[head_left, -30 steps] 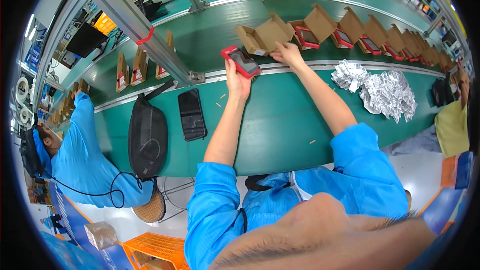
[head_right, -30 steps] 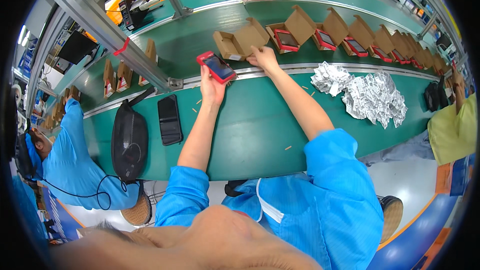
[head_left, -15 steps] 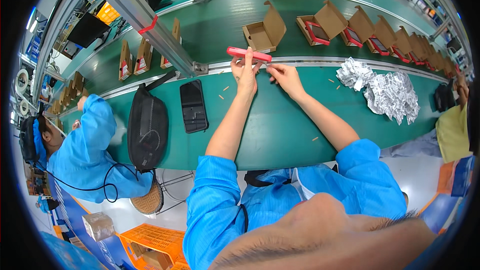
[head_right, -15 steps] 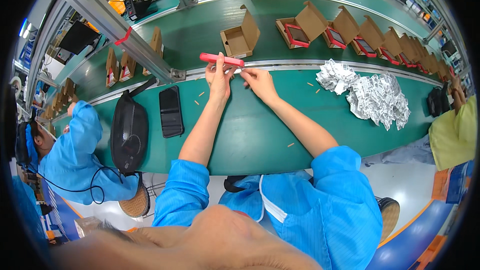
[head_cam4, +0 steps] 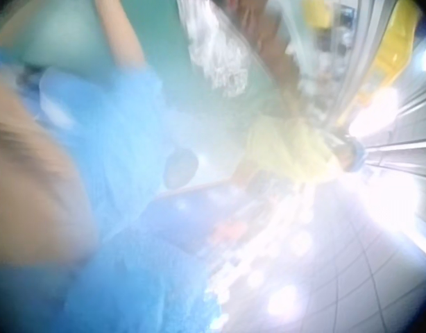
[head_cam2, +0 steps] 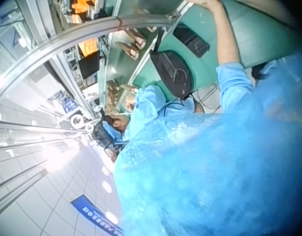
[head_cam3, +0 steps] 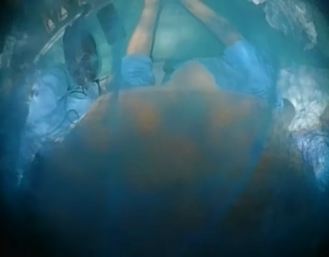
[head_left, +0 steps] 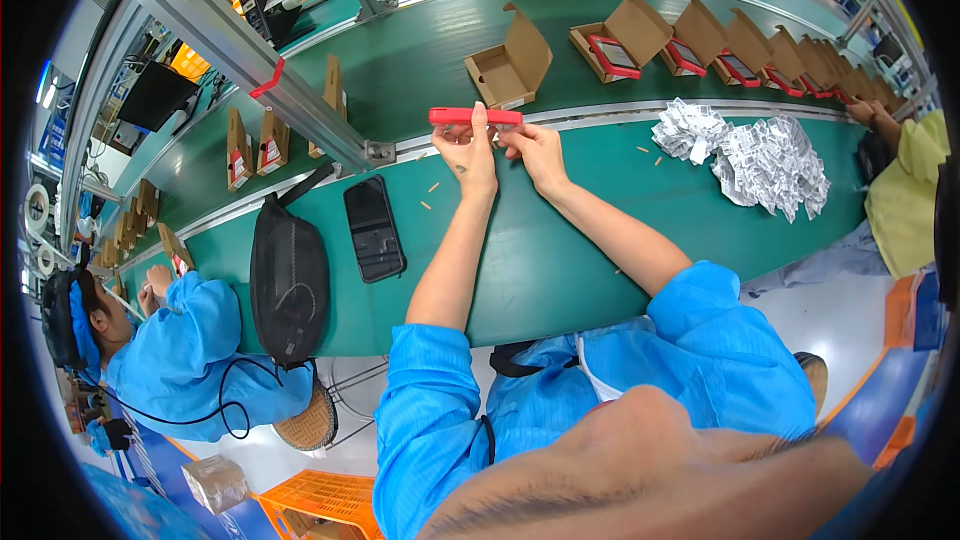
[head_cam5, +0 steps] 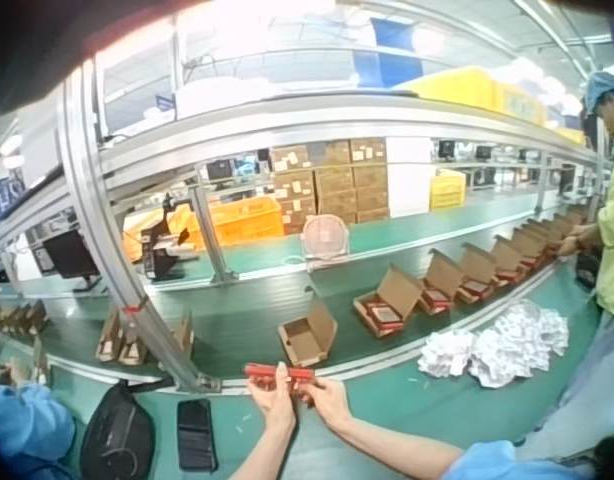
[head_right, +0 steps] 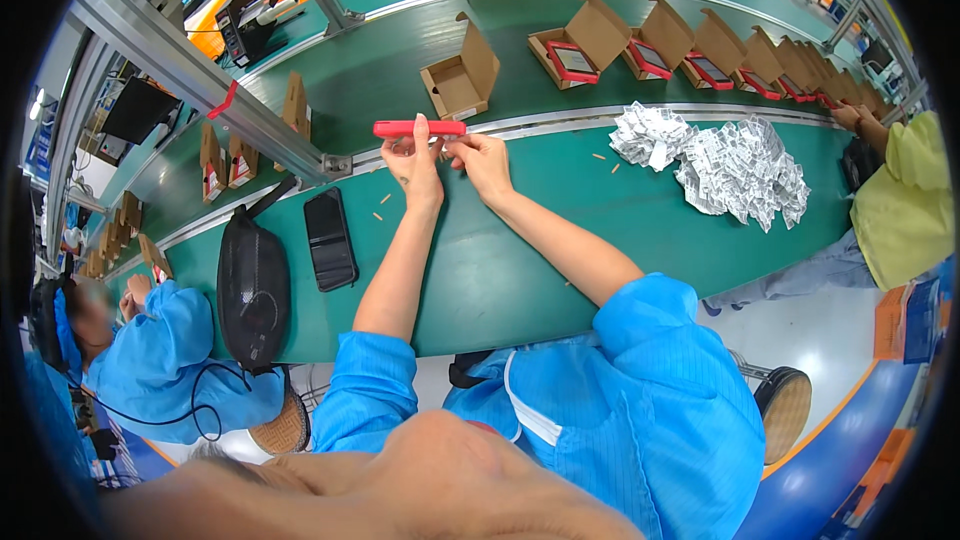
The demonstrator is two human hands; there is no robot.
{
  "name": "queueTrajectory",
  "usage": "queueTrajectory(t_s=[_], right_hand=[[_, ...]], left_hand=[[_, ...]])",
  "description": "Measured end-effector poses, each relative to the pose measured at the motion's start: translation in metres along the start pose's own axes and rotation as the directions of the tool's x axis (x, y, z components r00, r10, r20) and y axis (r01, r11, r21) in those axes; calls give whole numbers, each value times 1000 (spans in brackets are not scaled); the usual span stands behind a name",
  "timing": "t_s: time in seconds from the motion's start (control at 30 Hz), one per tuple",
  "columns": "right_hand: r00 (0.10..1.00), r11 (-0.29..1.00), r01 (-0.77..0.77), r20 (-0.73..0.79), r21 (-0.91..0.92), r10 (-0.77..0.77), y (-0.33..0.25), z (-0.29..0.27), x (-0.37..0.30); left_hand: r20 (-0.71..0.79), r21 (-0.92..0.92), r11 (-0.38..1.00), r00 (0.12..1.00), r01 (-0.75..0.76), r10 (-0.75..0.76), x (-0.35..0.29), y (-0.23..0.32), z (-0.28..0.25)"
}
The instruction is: Assembling, inspecting, and packing smartphones on a factory production line.
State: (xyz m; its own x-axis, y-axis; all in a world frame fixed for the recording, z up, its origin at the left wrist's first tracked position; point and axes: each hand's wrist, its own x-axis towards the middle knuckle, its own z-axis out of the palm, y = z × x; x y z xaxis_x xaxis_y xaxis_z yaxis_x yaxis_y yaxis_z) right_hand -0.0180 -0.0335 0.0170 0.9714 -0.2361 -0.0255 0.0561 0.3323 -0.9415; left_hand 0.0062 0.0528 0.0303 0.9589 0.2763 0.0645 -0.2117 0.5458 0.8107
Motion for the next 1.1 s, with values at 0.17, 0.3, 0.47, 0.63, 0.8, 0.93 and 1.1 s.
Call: queueTrajectory(t_s=[0.17, 0.3, 0.47, 0.63, 0.8, 0.93, 1.1], right_hand=[[977, 933, 175, 173, -314, -125, -31, -16, -37], [971, 909, 146, 233, -390, -56, -76, -67, -53], [894, 15, -58, -58, -998, -445, -153, -194, -28], [761, -408, -334, 13, -850, -649, -152, -221, -32], [688, -343, -302, 45, -890, -724, -149, -226, -20], [845, 272, 54, -101, -961, -525, -161, -250, -18], [924, -151, -317, -269, -936, -272, -148, -233, -19]], left_hand=[[117, 262, 934, 968, -245, 221, 8, -5, -9], [201, -61, 984, 968, 166, -151, 21, 0, -20], [582, -233, 764, 716, 602, -386, 8, 13, -9], [625, -194, 717, 647, 670, -435, -3, 17, -5], [619, -170, 742, 656, 649, -432, 1, 12, -8], [622, -195, 735, 662, 649, -419, 4, 7, -10], [625, -174, 746, 657, 643, -421, 4, 7, -8]])
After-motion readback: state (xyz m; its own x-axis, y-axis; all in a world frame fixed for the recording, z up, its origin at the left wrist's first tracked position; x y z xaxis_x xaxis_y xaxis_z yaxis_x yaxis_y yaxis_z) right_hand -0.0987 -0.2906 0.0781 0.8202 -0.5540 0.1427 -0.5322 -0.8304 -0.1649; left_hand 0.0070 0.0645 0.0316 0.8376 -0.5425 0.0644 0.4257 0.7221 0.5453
